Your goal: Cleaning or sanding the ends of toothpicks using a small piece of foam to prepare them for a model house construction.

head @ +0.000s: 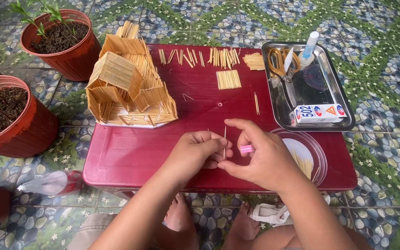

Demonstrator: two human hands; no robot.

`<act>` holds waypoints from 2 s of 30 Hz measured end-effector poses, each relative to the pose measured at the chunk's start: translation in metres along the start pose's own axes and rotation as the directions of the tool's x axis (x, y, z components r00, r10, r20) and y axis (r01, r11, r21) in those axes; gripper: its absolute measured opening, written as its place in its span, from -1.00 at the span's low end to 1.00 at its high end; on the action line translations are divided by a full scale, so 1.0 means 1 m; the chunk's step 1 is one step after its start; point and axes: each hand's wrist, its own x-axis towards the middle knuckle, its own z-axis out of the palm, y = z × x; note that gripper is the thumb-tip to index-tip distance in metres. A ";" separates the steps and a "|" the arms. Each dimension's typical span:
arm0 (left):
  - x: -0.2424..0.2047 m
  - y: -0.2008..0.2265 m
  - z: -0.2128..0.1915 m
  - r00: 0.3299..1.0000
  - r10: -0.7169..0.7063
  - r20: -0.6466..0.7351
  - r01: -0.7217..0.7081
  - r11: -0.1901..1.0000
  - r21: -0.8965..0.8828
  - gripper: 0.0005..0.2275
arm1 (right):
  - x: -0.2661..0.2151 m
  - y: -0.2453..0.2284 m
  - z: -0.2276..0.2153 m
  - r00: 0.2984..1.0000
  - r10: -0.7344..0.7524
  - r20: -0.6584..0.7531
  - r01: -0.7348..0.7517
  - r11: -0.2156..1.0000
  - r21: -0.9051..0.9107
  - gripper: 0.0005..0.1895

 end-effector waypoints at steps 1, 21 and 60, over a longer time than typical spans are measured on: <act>0.000 0.000 0.000 1.000 0.000 0.001 0.000 1.000 0.000 -0.81 | 0.000 0.000 0.000 1.000 0.000 0.000 0.000 1.000 -0.001 -0.17; 0.004 -0.008 -0.002 0.999 0.051 0.006 -0.051 0.999 0.014 -0.83 | 0.002 0.000 -0.001 0.999 0.023 0.030 -0.022 1.000 -0.008 -0.27; 0.010 -0.018 -0.005 0.998 0.067 0.008 -0.067 0.998 0.002 -0.83 | -0.002 -0.003 0.001 0.998 0.047 0.031 -0.045 0.997 -0.068 -0.25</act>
